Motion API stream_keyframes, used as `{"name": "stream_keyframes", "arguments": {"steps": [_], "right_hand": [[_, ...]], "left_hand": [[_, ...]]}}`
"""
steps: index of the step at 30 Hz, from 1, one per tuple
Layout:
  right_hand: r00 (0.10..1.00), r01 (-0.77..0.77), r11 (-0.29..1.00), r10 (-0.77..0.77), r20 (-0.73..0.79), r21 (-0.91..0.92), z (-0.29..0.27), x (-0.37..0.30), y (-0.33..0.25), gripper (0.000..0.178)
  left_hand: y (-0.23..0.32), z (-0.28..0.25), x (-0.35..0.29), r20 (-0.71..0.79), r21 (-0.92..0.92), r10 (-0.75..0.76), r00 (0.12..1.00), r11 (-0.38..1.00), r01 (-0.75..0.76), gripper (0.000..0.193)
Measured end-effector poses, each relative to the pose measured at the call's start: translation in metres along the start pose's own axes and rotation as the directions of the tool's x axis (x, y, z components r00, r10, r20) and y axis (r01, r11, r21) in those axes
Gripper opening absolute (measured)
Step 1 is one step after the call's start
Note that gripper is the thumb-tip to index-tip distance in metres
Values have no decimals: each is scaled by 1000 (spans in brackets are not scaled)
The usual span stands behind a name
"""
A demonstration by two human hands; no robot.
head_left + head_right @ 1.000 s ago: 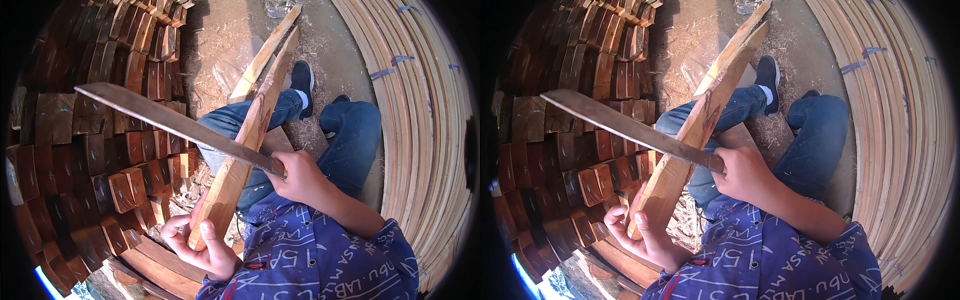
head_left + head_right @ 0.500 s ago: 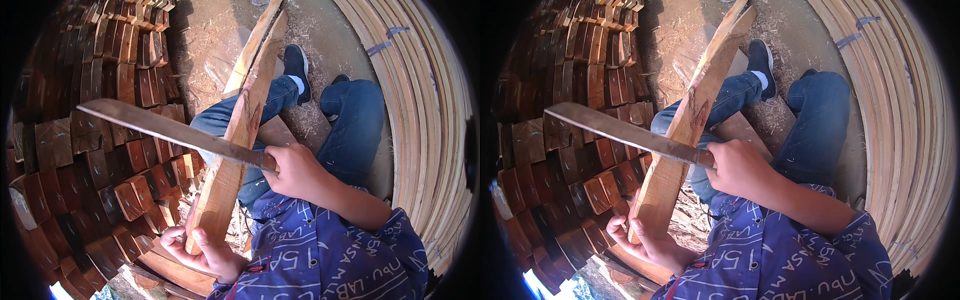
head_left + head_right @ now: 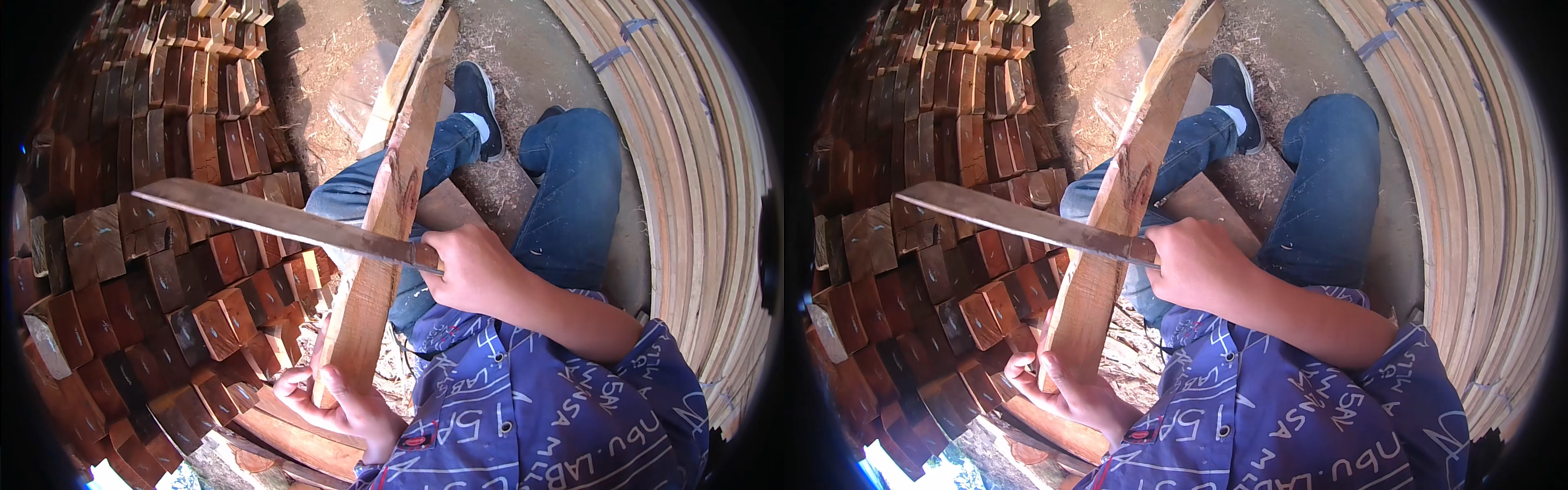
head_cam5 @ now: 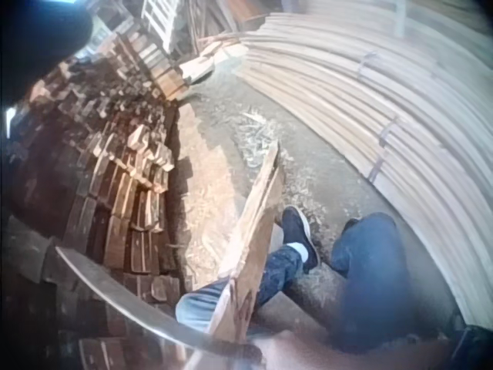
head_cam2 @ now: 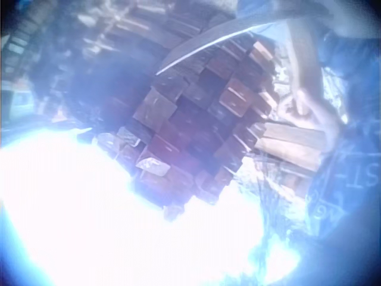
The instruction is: The person sits on the ground and uses a large knife to shave and shape a long wooden stick. They hold the stick with one hand and repeatedly scrape the blade along its length to remove thin layers of wood.
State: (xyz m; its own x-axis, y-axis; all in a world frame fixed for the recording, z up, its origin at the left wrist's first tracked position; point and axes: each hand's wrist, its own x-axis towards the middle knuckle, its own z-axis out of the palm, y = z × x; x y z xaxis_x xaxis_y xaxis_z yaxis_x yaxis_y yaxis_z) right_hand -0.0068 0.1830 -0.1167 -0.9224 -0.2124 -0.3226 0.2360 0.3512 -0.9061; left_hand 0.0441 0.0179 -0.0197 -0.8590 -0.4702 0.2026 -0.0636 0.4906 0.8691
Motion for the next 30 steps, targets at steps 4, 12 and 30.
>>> {"name": "stream_keyframes", "arguments": {"steps": [4, 12, 30], "right_hand": [[990, -54, 978, 27, -135, -202, -18, 13, 33, 17], [952, -276, 960, 266, -154, -47, -19, 15, 58, 22], [960, -254, 954, 229, -162, -157, -14, 6, 66, 20]], "left_hand": [[2, 0, 8, 17, 4, 23, 1000, 1000, -23, 31], [-10, -6, 7, -20, 100, 117, 993, 988, -115, 20], [-35, -22, 14, 105, 126, 89, 990, 987, -102, 25]]}}
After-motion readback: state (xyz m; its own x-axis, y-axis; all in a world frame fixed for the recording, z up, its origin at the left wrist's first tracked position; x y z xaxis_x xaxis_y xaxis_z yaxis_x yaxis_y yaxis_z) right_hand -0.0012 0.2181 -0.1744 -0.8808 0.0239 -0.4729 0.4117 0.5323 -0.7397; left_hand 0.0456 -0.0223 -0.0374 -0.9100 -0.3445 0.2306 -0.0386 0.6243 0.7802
